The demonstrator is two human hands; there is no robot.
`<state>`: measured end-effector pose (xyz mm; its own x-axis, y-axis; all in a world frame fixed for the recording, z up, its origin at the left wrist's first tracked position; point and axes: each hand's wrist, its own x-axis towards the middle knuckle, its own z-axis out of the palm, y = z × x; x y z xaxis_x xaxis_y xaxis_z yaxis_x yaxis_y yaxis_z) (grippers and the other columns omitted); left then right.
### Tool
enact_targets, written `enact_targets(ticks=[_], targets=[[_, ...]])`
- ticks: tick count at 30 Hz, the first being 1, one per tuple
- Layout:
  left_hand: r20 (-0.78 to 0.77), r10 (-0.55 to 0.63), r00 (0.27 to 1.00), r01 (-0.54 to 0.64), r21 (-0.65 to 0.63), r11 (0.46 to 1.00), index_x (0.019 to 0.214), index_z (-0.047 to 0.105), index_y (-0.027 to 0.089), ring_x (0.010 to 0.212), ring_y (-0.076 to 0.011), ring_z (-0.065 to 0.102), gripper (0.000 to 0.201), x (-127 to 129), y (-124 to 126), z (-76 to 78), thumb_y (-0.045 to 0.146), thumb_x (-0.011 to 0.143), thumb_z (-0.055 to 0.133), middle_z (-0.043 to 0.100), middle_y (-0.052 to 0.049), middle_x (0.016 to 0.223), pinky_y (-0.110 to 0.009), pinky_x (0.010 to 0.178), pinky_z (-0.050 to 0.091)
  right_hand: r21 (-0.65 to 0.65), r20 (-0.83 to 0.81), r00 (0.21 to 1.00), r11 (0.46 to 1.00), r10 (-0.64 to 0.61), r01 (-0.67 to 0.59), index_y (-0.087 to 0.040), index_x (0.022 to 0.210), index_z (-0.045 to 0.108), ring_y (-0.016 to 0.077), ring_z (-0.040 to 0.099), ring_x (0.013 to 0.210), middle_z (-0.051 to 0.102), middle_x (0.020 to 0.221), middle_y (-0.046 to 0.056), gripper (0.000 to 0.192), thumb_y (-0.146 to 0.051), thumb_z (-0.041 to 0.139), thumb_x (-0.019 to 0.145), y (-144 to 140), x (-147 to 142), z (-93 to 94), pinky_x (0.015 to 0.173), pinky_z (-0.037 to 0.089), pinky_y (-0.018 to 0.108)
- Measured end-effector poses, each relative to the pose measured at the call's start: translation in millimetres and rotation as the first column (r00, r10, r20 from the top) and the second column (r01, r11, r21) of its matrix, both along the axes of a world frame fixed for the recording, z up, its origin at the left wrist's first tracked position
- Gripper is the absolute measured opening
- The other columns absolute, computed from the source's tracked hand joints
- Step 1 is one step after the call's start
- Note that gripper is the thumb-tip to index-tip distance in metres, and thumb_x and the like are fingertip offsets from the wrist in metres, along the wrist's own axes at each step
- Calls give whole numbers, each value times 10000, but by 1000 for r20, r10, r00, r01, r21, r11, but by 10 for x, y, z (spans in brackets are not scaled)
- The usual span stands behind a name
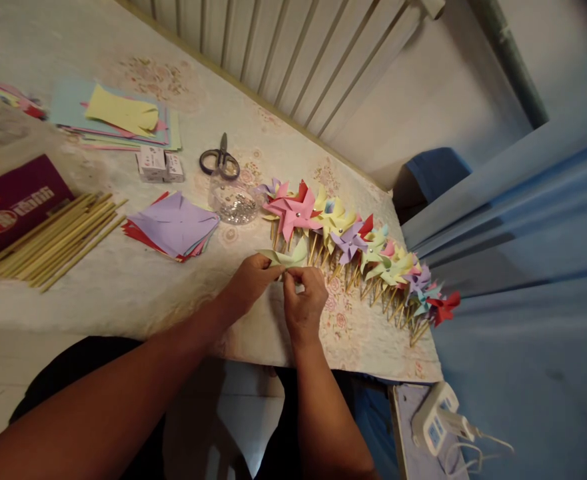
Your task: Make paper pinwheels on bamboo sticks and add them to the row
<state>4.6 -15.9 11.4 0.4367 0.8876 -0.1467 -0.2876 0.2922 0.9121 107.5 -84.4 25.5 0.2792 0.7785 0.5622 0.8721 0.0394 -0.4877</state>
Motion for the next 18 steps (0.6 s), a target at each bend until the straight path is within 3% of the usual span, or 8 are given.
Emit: enact_targets(ticks=[8,18], targets=[[-31,-6,999,7,25,1000,609,575,172,603,-110,460,221,4,16,-79,345,664,702,525,50,593,-251,606,352,-17,-12,1000,1000,-8,8,-209,734,601,171,541,749,587,719,9,194,-216,556,923,2,20,-19,730,417,300],[-44,-7,999,8,23,1000,586,546,181,596,-110,429,247,1,7,-65,367,652,695,488,51,586,-254,597,331,-25,-28,1000,1000,-4,3,-208,723,599,169,538,742,580,715,5,200,-207,550,917,5,18,-7,717,406,298]])
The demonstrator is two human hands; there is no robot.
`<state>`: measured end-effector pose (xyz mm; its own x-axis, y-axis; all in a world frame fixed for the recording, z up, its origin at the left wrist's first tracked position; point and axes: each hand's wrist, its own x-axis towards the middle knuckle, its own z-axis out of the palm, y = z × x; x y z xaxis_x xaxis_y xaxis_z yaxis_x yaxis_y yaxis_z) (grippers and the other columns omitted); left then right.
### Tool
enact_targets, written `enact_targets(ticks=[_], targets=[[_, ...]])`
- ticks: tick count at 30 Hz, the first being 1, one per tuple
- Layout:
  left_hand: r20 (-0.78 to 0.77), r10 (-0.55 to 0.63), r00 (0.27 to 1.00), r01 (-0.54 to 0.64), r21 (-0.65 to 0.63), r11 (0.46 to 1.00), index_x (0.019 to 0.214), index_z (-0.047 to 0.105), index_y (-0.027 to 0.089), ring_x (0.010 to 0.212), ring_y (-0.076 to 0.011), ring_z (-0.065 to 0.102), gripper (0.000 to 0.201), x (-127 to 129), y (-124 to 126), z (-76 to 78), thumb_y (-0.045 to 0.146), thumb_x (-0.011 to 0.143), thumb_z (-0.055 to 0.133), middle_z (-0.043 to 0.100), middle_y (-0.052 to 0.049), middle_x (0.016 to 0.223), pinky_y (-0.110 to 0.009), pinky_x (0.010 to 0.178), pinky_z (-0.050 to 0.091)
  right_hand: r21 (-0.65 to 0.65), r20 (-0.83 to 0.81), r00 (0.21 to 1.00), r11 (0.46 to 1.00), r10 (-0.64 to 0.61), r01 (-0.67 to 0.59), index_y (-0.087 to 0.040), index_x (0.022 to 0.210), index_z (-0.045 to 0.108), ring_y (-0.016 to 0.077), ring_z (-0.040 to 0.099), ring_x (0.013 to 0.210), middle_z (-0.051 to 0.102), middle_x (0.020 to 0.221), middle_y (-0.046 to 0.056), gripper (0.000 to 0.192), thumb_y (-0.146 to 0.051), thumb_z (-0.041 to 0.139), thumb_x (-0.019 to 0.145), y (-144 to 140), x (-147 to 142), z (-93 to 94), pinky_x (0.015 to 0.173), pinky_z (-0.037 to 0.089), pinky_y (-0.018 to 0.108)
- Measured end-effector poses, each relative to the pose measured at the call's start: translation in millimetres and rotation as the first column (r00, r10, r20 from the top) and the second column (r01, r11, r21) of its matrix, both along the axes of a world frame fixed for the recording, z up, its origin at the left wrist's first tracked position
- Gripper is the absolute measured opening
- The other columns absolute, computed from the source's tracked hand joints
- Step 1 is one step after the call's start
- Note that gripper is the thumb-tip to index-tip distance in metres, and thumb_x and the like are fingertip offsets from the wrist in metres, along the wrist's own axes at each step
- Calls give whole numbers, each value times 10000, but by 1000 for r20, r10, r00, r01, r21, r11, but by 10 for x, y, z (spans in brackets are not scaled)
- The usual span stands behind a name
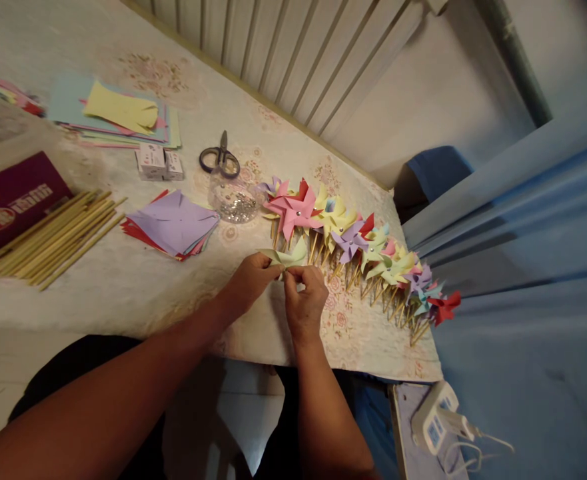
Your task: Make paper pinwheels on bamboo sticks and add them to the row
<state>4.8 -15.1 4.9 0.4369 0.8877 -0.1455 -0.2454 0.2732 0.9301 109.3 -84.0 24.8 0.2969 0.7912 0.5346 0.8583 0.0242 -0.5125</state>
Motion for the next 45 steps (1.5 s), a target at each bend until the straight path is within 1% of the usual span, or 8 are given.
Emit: enact_targets(ticks=[7,12,17,20,26,33,38,45], targets=[[-135,40,990,-18,164,986,595,566,180,636,-128,452,182,-18,15,23,305,705,637,494,38,618,-262,622,348,-16,10,1000,1000,3,-3,-212,710,589,165,537,734,583,713,2,208,-205,548,914,3,21,8,714,407,295],[-245,96,965,-1,359,933,585,554,192,617,-133,465,152,-31,-1,106,201,735,575,503,31,608,-266,631,346,-49,13,999,998,42,-42,-209,696,594,155,528,701,572,686,-6,215,-190,544,905,-12,72,49,680,402,276],[-333,117,936,52,458,887,597,527,203,622,-143,484,170,-23,-16,111,158,761,538,525,23,605,-272,656,360,-108,39,997,993,61,-57,-204,769,642,152,570,717,630,745,17,195,-201,526,926,-45,95,64,689,419,270],[-363,130,923,69,486,871,601,519,202,643,-145,503,174,-16,-13,67,143,765,526,545,13,633,-275,672,371,-96,2,998,994,59,-59,-202,777,650,159,598,749,651,768,28,185,-197,529,916,-44,84,29,718,438,276],[-424,137,895,109,506,855,660,555,187,687,-147,542,144,-8,-10,-10,150,793,516,591,0,692,-271,694,401,-95,-258,966,996,-30,5,-201,706,623,151,575,658,621,686,-9,166,-210,565,861,-24,45,-41,668,439,270],[-438,132,889,127,514,849,700,575,178,704,-142,560,139,-12,-13,-36,155,814,499,610,2,707,-267,711,429,-46,-117,992,997,52,-57,-208,725,631,165,573,730,631,740,19,174,-220,535,870,-22,32,-25,722,432,291],[-482,126,867,150,494,856,733,589,171,728,-151,579,132,-8,-23,-34,142,817,492,627,-14,735,-279,737,435,-133,-391,919,991,-46,-7,-206,666,613,148,532,628,583,643,-25,157,-247,592,816,14,62,-85,641,421,273],[-496,144,856,149,503,851,674,530,190,708,-146,559,151,1,-11,-37,135,810,494,598,-1,706,-273,726,426,-31,-156,985,996,73,-79,-205,706,632,174,556,758,606,742,21,180,-228,536,856,6,61,-86,739,426,301]])
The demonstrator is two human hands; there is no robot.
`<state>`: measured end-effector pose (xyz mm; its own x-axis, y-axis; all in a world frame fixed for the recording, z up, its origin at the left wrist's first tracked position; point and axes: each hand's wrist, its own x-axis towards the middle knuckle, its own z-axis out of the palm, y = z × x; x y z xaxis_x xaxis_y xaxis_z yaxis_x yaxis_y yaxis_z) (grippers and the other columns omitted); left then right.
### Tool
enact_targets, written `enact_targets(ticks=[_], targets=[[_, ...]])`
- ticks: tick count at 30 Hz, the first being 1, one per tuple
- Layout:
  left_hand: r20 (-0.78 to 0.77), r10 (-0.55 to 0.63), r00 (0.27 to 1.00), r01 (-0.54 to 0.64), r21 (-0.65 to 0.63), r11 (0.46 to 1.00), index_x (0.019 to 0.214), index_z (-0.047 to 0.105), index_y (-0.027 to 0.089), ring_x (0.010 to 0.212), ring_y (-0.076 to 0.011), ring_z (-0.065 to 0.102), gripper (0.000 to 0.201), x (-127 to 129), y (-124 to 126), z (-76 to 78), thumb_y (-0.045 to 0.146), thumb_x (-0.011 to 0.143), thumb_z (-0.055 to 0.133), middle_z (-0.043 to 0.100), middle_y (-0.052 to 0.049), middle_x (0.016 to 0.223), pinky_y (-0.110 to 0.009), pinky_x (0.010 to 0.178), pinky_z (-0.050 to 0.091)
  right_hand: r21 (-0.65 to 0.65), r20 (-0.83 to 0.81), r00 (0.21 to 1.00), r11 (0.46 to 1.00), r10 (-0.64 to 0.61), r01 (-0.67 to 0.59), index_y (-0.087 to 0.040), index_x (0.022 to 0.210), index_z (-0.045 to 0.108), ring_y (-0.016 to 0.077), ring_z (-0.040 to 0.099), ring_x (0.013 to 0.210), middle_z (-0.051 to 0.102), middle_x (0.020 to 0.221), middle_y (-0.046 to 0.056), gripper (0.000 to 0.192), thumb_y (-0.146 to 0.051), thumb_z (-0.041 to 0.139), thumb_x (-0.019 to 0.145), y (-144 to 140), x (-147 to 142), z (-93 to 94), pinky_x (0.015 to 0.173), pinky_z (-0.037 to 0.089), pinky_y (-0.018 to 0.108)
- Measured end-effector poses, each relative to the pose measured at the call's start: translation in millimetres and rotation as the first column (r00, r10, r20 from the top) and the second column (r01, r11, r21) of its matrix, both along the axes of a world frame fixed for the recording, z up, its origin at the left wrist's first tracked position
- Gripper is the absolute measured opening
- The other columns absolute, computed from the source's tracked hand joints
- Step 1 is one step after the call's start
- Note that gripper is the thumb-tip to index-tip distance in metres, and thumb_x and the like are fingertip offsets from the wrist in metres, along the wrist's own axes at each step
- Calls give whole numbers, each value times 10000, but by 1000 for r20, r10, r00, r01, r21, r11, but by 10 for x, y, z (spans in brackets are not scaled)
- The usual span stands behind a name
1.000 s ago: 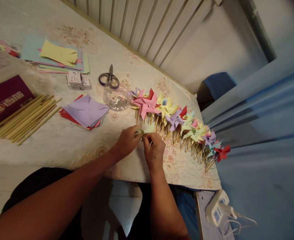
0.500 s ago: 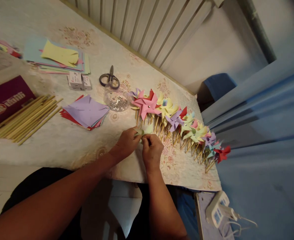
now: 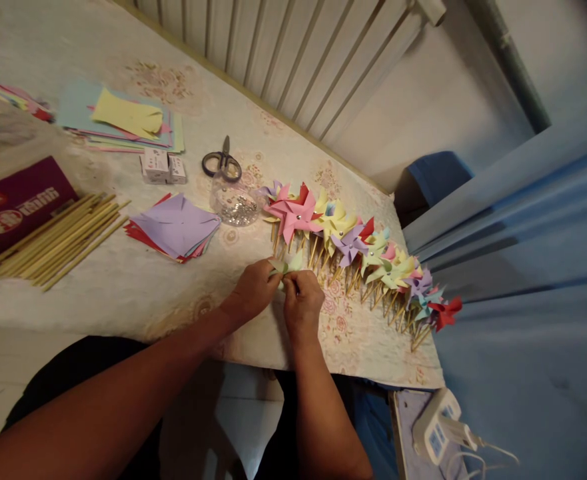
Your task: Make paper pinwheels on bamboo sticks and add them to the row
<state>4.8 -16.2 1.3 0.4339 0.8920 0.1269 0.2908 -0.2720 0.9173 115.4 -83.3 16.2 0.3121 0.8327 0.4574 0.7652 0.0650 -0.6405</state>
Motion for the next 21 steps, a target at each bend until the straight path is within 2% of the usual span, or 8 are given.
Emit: enact_targets(ticks=[2,6,8,12,14,18,21], targets=[[-7,6,1000,-6,-1,1000,670,527,191,703,-148,557,149,4,5,-3,129,802,496,595,-3,704,-276,722,423,-11,-61,998,1000,-5,4,-206,691,626,170,552,739,600,727,14,177,-237,548,846,12,14,-22,730,428,300],[-11,16,1000,-16,-8,1000,692,540,187,709,-155,563,130,14,5,-10,116,793,499,603,-11,716,-285,742,433,-121,-291,954,992,-71,37,-205,671,619,154,520,638,571,655,-19,153,-266,588,808,41,41,-71,647,423,283],[-17,13,1000,-13,-8,1000,680,528,190,705,-154,562,142,17,3,-14,114,796,500,601,-11,710,-285,744,437,-103,-250,966,994,-65,40,-207,672,619,156,523,654,578,670,-14,152,-257,585,812,38,36,-65,663,423,286],[-18,13,1000,-13,7,1000,696,545,191,729,-156,578,136,10,4,-20,119,806,508,624,-15,732,-280,757,446,-6,-51,999,1000,-1,0,-211,685,623,173,547,753,595,730,11,180,-224,542,846,20,16,-33,737,420,301],[-18,15,1000,-15,14,1000,698,551,191,723,-154,577,133,5,7,-23,118,802,513,627,-13,732,-277,752,449,-19,-94,996,1000,-8,6,-209,679,622,172,546,734,590,717,7,175,-233,552,837,26,20,-46,723,421,299],[-26,30,999,-29,26,999,679,550,193,710,-154,570,145,6,11,-22,107,789,513,623,-9,714,-278,758,458,-124,-300,950,991,-81,45,-208,675,625,156,528,640,580,661,-19,151,-269,585,807,47,35,-99,647,426,282],[-42,30,999,-29,21,999,670,547,194,711,-157,572,154,8,9,-14,107,792,513,626,-13,711,-281,761,459,-76,-182,982,996,-58,44,-210,686,622,162,548,689,600,703,-3,167,-256,562,835,36,24,-89,688,434,289]])
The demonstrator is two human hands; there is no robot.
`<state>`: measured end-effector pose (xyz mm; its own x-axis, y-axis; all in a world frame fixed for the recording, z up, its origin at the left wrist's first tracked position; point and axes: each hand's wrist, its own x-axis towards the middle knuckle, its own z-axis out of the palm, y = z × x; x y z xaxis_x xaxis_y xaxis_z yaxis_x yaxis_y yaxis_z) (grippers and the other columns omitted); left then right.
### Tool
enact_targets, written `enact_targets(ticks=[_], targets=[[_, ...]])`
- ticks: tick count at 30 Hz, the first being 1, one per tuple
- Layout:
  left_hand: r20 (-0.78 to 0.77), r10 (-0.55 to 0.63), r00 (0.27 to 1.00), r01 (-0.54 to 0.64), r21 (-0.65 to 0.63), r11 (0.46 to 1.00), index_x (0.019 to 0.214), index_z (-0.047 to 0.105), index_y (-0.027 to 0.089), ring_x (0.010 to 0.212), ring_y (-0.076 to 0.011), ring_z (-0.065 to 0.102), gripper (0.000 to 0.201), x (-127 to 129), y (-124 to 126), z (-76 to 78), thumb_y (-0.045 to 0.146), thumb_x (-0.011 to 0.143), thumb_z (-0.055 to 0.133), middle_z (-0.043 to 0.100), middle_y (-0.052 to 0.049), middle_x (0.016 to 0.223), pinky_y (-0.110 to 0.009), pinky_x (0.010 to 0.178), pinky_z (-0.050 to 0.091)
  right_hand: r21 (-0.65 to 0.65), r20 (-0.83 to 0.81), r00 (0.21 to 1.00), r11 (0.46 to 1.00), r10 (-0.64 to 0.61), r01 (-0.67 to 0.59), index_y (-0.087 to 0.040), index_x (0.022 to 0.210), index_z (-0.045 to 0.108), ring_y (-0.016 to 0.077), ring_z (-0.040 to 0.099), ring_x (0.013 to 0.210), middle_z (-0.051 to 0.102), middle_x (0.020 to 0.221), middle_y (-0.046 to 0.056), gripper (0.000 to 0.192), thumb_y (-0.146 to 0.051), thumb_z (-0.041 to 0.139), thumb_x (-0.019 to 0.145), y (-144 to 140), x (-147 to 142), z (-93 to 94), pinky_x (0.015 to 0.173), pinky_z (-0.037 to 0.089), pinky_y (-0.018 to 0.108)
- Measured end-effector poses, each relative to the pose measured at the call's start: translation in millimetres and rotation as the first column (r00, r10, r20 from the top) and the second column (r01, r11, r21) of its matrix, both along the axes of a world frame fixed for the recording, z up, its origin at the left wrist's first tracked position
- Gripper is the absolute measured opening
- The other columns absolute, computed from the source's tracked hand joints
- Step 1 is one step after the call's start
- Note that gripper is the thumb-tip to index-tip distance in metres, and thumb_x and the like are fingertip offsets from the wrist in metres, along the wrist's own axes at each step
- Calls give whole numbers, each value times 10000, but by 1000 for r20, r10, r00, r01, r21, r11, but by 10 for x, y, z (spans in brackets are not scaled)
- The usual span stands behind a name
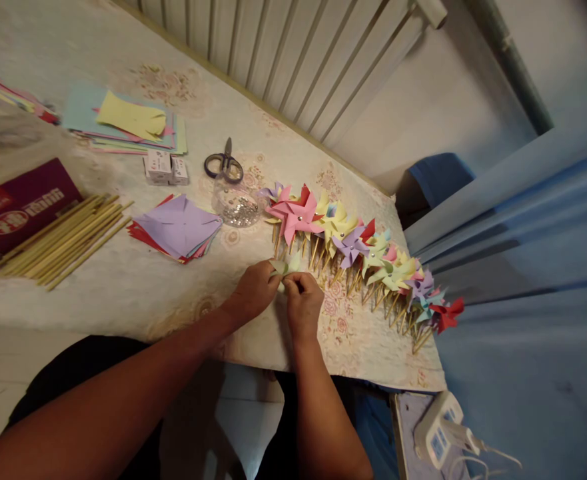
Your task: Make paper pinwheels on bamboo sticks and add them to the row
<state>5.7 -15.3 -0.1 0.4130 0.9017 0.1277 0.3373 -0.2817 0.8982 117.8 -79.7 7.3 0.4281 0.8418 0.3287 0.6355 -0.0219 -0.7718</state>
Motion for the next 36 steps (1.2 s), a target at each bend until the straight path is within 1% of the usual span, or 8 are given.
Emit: enact_targets(ticks=[4,11,17,19,23,25,30,36], targets=[[-4,-10,1000,10,-4,1000,669,546,193,703,-153,571,154,-6,-2,10,113,796,511,632,-16,713,-273,743,454,65,193,980,996,51,-65,-215,690,619,175,555,752,607,728,17,196,-233,522,860,-13,-15,41,740,429,303],[8,-6,1000,6,-3,1000,692,564,192,729,-161,586,136,-5,2,-15,125,794,504,643,-17,731,-282,754,458,-93,-150,988,995,-45,31,-207,663,617,149,515,625,571,637,-30,171,-287,585,810,22,-1,-10,630,421,271],[-6,-10,1000,10,-31,999,692,583,185,727,-157,584,137,-5,14,-6,129,796,513,643,-15,725,-277,749,460,28,217,973,996,80,-88,-219,699,630,182,554,776,617,746,29,191,-239,543,868,-8,19,43,758,429,310],[-2,-8,1000,8,-36,999,715,602,175,740,-163,595,131,-12,13,2,136,803,513,654,-26,746,-285,759,465,24,171,983,997,63,-69,-219,692,627,178,554,760,616,738,21,187,-243,551,861,-2,14,38,749,430,306],[15,-20,1000,21,-42,999,763,625,166,769,-169,612,128,-20,9,7,141,814,511,672,-35,782,-291,772,468,-81,-124,992,996,-34,24,-210,679,620,157,522,644,585,651,-25,169,-283,578,825,19,-14,0,649,425,279],[8,-21,1000,21,-46,999,746,614,170,758,-166,605,128,-18,11,7,136,814,511,666,-31,768,-289,766,464,-79,-117,993,997,-34,25,-209,673,618,154,518,642,582,648,-27,175,-288,578,824,20,-17,3,651,423,277],[-7,-3,1000,2,-36,999,688,572,180,711,-156,574,129,-10,18,20,128,797,528,639,-15,720,-279,727,451,24,133,989,997,68,-72,-215,686,633,168,554,747,610,736,11,172,-235,556,838,5,7,52,756,434,300],[25,4,1000,-3,-51,999,658,550,185,681,-146,544,138,-19,19,41,126,780,522,603,3,679,-275,711,437,-63,-192,979,997,-61,50,-197,681,649,148,525,658,601,692,-15,154,-317,636,777,30,13,-18,673,440,282]])
